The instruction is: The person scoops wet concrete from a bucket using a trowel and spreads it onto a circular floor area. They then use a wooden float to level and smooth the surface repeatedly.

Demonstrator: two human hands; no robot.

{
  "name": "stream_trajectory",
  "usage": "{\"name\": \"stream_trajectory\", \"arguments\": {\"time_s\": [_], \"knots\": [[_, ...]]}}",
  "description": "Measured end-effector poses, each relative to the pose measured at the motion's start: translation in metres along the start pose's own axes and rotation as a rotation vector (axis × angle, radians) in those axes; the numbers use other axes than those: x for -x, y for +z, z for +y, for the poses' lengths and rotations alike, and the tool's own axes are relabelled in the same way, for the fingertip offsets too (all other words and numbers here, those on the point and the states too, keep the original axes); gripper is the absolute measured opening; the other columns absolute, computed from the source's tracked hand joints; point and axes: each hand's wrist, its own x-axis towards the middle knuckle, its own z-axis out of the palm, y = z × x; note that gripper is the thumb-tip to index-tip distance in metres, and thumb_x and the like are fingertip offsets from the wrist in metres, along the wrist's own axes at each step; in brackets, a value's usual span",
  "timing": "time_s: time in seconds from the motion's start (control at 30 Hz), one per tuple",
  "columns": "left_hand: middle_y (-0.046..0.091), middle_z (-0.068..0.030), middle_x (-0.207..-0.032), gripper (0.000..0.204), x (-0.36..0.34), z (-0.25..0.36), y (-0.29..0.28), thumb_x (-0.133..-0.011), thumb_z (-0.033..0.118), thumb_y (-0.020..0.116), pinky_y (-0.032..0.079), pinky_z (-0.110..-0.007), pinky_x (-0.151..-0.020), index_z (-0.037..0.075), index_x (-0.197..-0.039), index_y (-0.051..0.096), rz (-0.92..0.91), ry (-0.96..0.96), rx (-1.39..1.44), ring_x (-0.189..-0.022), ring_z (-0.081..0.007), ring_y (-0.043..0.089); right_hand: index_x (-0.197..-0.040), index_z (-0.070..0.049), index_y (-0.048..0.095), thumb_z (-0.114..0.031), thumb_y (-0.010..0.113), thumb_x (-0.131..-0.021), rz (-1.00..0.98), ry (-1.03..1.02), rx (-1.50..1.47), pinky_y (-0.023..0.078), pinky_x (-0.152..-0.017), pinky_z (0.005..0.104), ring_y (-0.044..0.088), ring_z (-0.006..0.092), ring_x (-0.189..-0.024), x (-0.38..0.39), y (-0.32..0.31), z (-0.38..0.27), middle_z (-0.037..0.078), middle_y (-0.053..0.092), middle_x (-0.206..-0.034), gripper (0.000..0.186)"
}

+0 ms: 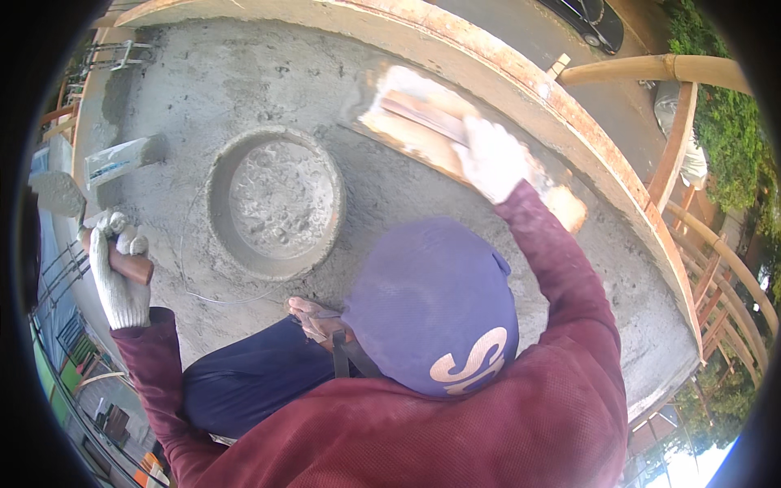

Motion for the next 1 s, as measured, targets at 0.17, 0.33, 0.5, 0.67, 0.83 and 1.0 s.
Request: {"name": "stream_trajectory", "arguments": {"time_s": [0.17, 0.33, 0.5, 0.67, 0.83, 1.0], "knots": [[0.066, -0.0019, -0.115, 0.022, -0.017, 0.0, 0.041, -0.107, 0.026, 0.064, 0.049, -0.034, -0.08, 0.013, -0.124, 0.058, -0.088, 0.007, -0.042, -0.09, -0.0119, 0.059, -0.122, -0.006, 0.06, -0.034, 0.066, -0.098, -0.185, 0.057, -0.34, 0.058, -0.083, 0.0496, 0.07, 0.0379, -0.1, -0.143, 0.019, -0.095, 0.02, 0.07, -0.109, 0.037], [0.064, -0.0022, -0.11, 0.028, -0.047, -0.016, 0.063, -0.107, 0.03, 0.063, 0.048, -0.033, -0.077, 0.008, -0.125, 0.06, -0.146, 0.067, -0.149, -0.084, -0.0135, 0.055, -0.126, -0.005, 0.069, -0.052, 0.059, -0.099, -0.132, 0.077, -0.534, 0.058, -0.091, 0.0548, 0.073, 0.036, -0.112, -0.224, 0.042, -0.152, 0.019, 0.076, -0.118, 0.055], [0.066, -0.003, -0.114, 0.028, -0.056, -0.027, 0.057, -0.108, 0.032, 0.063, 0.051, -0.032, -0.081, 0.009, -0.124, 0.063, -0.054, -0.017, -0.177, -0.095, -0.0152, 0.061, -0.141, -0.007, 0.055, -0.035, 0.066, -0.098, -0.14, -0.034, -0.316, 0.061, -0.081, 0.0495, 0.073, 0.0368, -0.103, -0.177, 0.031, -0.122, 0.017, 0.073, -0.115, 0.053], [0.068, -0.0033, -0.116, 0.028, -0.061, -0.024, 0.029, -0.106, 0.029, 0.067, 0.056, -0.036, -0.084, 0.01, -0.126, 0.062, -0.073, -0.053, -0.139, -0.092, -0.0161, 0.064, -0.147, -0.01, 0.057, -0.024, 0.07, -0.095, -0.082, 0.083, -0.224, 0.055, -0.086, 0.0488, 0.066, 0.039, -0.096, 0.015, -0.017, 0.019, 0.018, 0.069, -0.106, 0.056], [0.064, -0.0095, -0.139, 0.044, -0.04, -0.033, 0.014, -0.105, 0.026, 0.066, 0.049, -0.041, -0.107, 0.007, -0.142, 0.056, 0.087, -0.051, -0.183, -0.121, -0.0202, 0.063, -0.142, -0.008, 0.059, -0.02, 0.08, -0.086, -0.058, 0.143, -0.022, 0.053, -0.095, 0.0512, 0.065, 0.0408, -0.111, 0.158, -0.035, 0.121, 0.02, 0.069, -0.123, 0.062], [0.058, -0.0077, -0.147, 0.06, 0.0, -0.031, 0.0, -0.099, 0.025, 0.072, 0.044, -0.039, -0.111, 0.005, -0.151, 0.049, 0.246, -0.142, -0.354, -0.124, -0.0184, 0.058, -0.139, -0.004, 0.057, -0.02, 0.075, -0.091, -0.021, 0.034, -0.203, 0.054, -0.096, 0.0479, 0.066, 0.0398, -0.111, 0.04, -0.011, 0.035, 0.021, 0.069, -0.12, 0.053]]}}
